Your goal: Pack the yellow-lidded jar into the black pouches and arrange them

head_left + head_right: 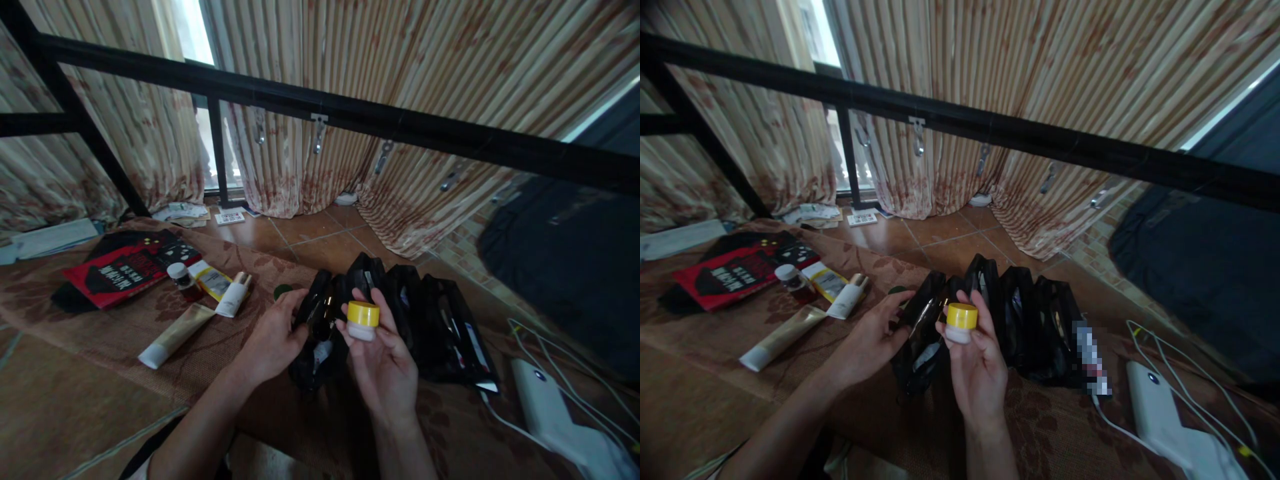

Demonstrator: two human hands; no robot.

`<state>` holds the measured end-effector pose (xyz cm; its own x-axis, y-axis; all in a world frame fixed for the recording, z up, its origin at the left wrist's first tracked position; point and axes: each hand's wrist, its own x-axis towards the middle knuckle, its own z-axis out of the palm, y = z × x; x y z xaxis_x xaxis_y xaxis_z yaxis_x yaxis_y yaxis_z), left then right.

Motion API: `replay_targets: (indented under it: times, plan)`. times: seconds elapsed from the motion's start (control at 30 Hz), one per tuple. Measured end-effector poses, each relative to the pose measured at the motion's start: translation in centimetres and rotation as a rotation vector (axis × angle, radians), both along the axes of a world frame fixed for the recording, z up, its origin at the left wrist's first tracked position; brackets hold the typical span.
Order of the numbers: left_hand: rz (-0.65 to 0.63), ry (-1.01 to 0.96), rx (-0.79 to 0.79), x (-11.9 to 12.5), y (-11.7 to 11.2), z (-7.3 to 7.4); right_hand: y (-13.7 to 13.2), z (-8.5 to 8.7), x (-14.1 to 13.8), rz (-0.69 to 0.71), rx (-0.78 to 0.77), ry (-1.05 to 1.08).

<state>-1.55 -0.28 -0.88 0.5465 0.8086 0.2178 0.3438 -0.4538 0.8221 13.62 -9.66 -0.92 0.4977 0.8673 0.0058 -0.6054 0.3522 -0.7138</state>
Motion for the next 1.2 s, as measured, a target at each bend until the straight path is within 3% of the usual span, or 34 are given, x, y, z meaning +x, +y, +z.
replay_targets:
  times: [1.2]
  plan:
    - [0.015,0.025,0.0,0.06,-0.06,0.16,-0.03,0.03,0.07,0.0,0.004,-0.049]
